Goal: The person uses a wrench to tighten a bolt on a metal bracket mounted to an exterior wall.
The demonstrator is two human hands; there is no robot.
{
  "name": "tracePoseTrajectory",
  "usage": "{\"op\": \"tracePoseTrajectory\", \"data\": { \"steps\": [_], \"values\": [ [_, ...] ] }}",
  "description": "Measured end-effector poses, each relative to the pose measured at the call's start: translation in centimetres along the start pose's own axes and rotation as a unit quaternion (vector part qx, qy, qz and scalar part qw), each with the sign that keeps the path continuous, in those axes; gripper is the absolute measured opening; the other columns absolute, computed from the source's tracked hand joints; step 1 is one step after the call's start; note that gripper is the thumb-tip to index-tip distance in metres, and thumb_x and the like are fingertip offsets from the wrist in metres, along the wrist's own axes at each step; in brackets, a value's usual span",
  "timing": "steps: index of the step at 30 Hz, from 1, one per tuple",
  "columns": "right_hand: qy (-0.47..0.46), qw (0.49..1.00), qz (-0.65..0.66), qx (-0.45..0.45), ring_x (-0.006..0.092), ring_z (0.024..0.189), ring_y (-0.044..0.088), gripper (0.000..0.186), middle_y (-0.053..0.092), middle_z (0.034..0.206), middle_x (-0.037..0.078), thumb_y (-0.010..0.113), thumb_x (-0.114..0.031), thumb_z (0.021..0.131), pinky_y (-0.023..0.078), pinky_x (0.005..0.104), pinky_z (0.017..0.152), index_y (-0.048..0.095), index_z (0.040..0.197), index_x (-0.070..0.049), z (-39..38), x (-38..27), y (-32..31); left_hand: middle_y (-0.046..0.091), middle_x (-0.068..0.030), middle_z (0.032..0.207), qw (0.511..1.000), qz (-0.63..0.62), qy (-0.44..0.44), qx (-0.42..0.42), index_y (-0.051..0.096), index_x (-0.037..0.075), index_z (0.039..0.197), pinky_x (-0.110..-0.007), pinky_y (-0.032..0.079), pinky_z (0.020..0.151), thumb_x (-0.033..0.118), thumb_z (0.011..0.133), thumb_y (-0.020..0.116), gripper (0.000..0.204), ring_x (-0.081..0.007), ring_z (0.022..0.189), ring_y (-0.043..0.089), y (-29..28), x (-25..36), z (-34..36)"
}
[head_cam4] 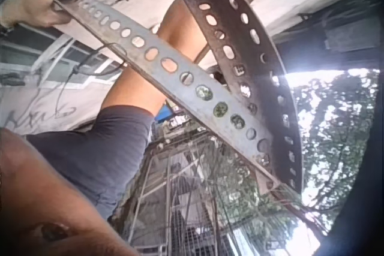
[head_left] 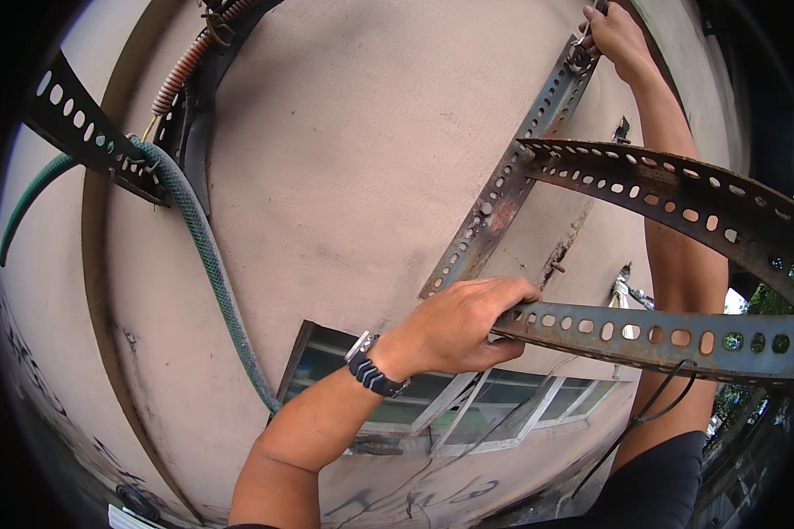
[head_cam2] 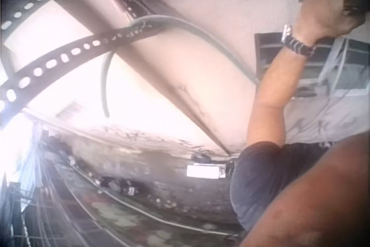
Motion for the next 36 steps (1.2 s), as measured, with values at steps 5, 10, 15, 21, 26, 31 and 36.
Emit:
{"op": "tracePoseTrajectory", "data": {
  "steps": [5,10,15,21,26,31,36],
  "values": [
    [0.043,0.997,-0.046,0.051,0.0321,0.087,0.070,0.025,0.072,0.092,0.020,0.058,-0.023,0.103,0.054,0.0459,0.076,0.061,0.108,0.001,-3.4,-4.6,-1.5,0.070,-0.0149,0.105,1.000,-0.024,0.018,0.008,0.059,0.004,0.119,-0.041,0.056,0.081,0.003,0.069,0.084,0.056,-0.0348,0.096,0.070,0.2,0.1,0.4],
    [-0.070,0.986,-0.119,0.096,0.0323,0.082,0.072,0.026,0.073,0.091,0.019,0.058,-0.023,0.102,0.056,0.0457,0.072,0.061,0.107,0.002,-3.7,-6.3,3.1,0.070,-0.0150,0.104,0.999,0.017,-0.024,0.013,0.059,0.004,0.120,-0.041,0.056,0.081,0.004,0.070,0.083,0.055,-0.0350,0.095,0.070,-1.6,-0.6,-1.0],
    [-0.045,0.992,-0.049,0.105,0.0298,0.073,0.069,0.023,0.069,0.083,0.018,0.052,-0.022,0.106,0.053,0.0431,0.064,0.057,0.107,0.001,-3.8,-5.6,-2.9,0.070,-0.0150,0.103,1.000,-0.013,0.023,0.007,0.059,0.004,0.119,-0.041,0.056,0.079,0.003,0.071,0.082,0.053,-0.0347,0.093,0.070,0.0,0.1,0.3],
    [-0.308,0.928,-0.190,-0.094,0.0408,0.086,0.068,0.016,0.069,0.090,0.022,0.051,-0.016,0.102,0.051,0.0492,0.073,0.055,0.106,-0.001,-6.9,-9.4,1.0,0.069,-0.0156,0.102,1.000,-0.007,0.013,0.007,0.059,0.003,0.119,-0.041,0.055,0.078,0.002,0.071,0.080,0.052,-0.0348,0.092,0.070,-0.5,-0.1,0.0],
    [-0.312,0.910,-0.243,-0.128,0.0413,0.090,0.067,0.019,0.069,0.095,0.023,0.053,-0.018,0.102,0.050,0.0496,0.076,0.056,0.107,0.000,-6.6,-8.1,1.9,0.068,-0.0166,0.098,1.000,-0.018,0.011,0.000,0.055,0.004,0.117,-0.047,0.053,0.080,0.006,0.077,0.079,0.047,-0.0382,0.094,0.069,-0.2,0.2,0.3],
    [-0.231,0.929,-0.272,-0.096,0.0404,0.087,0.069,0.025,0.070,0.093,0.025,0.056,-0.022,0.100,0.053,0.0499,0.074,0.061,0.106,0.001,-4.7,-8.2,2.8,0.068,-0.0165,0.098,1.000,-0.011,0.016,0.005,0.055,0.004,0.117,-0.047,0.053,0.080,0.006,0.077,0.079,0.047,-0.0387,0.094,0.068,-0.6,0.1,0.0],
    [-0.042,0.963,-0.265,0.024,0.0371,0.088,0.072,0.031,0.073,0.093,0.024,0.056,-0.023,0.101,0.057,0.0463,0.071,0.070,0.099,0.005,0.6,-3.6,0.6,0.067,-0.0168,0.097,1.000,-0.018,0.015,-0.003,0.054,0.004,0.116,-0.047,0.053,0.080,0.006,0.077,0.079,0.046,-0.0395,0.093,0.068,-0.4,0.1,0.2]
  ]
}}
Point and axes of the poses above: each hand's wrist, its own z-axis towards the middle knuckle, its own y-axis out of the palm, x = y × z, the point moved 5 cm from there along z, towards the middle knuckle
